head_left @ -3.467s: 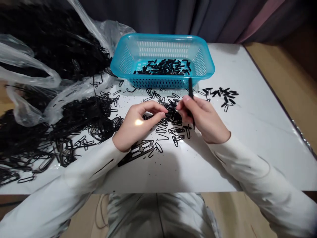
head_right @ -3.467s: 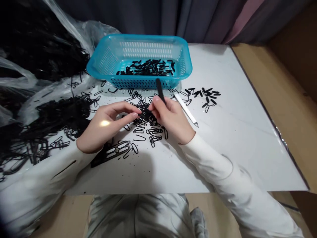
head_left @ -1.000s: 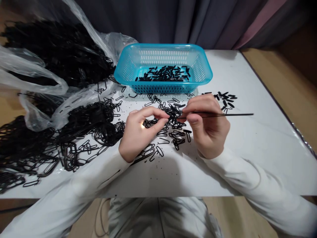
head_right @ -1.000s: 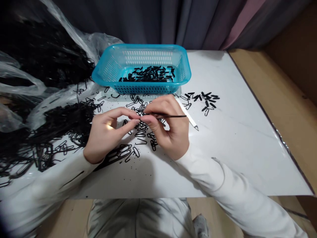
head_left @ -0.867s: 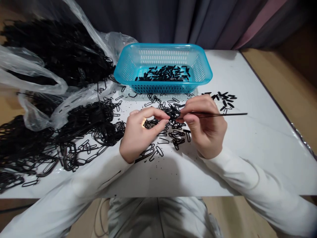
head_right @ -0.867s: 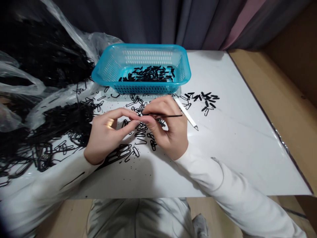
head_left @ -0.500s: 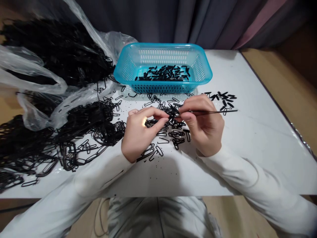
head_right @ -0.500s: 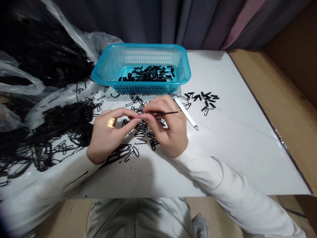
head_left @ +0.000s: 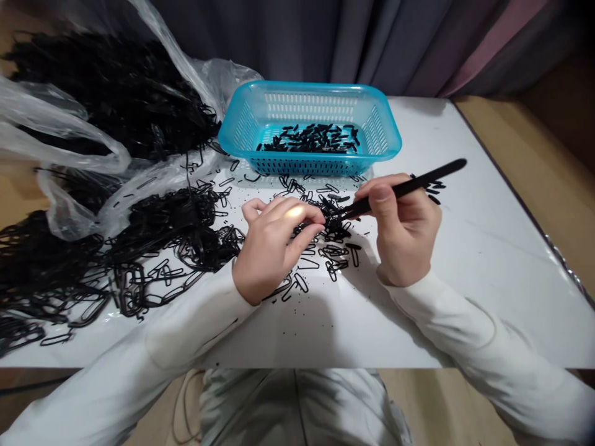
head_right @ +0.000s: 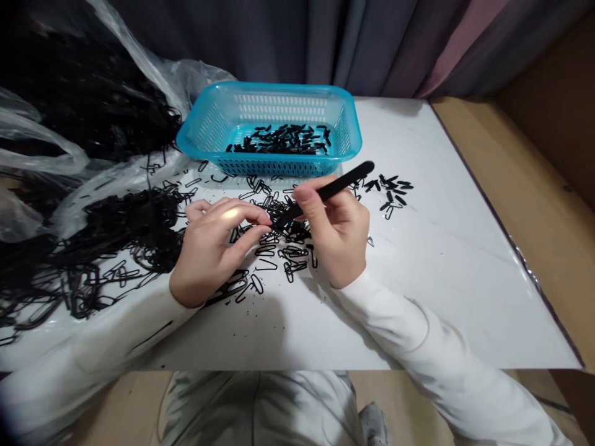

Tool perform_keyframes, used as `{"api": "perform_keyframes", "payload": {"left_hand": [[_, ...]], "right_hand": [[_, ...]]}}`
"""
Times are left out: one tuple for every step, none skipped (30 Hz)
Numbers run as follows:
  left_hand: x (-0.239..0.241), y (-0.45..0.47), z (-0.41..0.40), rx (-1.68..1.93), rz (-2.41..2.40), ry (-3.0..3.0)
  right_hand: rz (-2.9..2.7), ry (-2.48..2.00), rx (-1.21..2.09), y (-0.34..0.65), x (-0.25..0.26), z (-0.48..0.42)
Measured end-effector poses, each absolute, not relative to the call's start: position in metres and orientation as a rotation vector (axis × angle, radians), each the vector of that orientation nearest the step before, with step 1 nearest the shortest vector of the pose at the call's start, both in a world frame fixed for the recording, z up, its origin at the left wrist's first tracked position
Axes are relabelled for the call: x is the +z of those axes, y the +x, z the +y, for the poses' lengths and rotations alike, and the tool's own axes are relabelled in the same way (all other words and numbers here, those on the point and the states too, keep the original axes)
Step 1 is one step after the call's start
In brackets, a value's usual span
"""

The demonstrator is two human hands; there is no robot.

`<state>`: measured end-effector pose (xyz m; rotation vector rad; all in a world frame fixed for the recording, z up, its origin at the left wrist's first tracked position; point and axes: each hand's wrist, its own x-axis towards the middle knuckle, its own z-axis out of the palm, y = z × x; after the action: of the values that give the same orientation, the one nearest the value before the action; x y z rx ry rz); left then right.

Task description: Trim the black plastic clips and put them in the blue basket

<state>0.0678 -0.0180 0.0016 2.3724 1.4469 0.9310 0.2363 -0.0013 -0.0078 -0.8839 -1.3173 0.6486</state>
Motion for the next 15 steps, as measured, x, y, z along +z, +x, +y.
{"api": "perform_keyframes", "payload": {"left_hand": [[0.002,0.067,-0.018,0.933,1.430,2.453],[0.001,0.067,-0.018,0.930,1.410,2.520],[0.001,0.067,-0.018,0.923,1.389,2.570],[0.000,0.066,-0.018,0.912,1.373,2.603],[0.000,0.066,-0.017,0.894,1.362,2.622],[-0.001,0.066,-0.017,0.879,1.357,2.625],[-0.002,0.066,-0.017,0.866,1.363,2.610],[-0.002,0.066,-0.017,0.854,1.380,2.573],[-0.002,0.067,-0.016,0.844,1.405,2.512],[-0.002,0.067,-0.016,0.837,1.435,2.430],[-0.002,0.068,-0.016,0.832,1.465,2.334],[-0.002,0.068,-0.016,0.829,1.493,2.232],[-0.002,0.068,-0.015,0.828,1.517,2.134],[-0.002,0.068,-0.015,0.835,1.538,2.047],[-0.002,0.068,-0.014,0.846,1.555,1.969]], "right_hand": [[-1.259,-0.915,0.726,0.236,-0.008,0.000],[-1.203,-0.946,0.803,0.237,-0.008,0.001],[-1.152,-0.978,0.875,0.238,-0.008,0.003],[-1.108,-1.009,0.939,0.240,-0.009,0.005],[-1.068,-1.036,0.991,0.242,-0.009,0.008],[-1.031,-1.053,1.030,0.244,-0.009,0.010],[-0.997,-1.061,1.055,0.247,-0.009,0.013],[-0.967,-1.062,1.071,0.249,-0.009,0.015],[-0.943,-1.056,1.082,0.251,-0.009,0.017],[-0.929,-1.047,1.094,0.252,-0.008,0.018],[-0.925,-1.038,1.111,0.252,-0.008,0.019],[-0.930,-1.029,1.129,0.251,-0.008,0.018],[-0.948,-1.016,1.149,0.250,-0.007,0.017],[-0.977,-0.999,1.158,0.248,-0.007,0.016],[-1.017,-0.980,1.144,0.246,-0.007,0.013]]}}
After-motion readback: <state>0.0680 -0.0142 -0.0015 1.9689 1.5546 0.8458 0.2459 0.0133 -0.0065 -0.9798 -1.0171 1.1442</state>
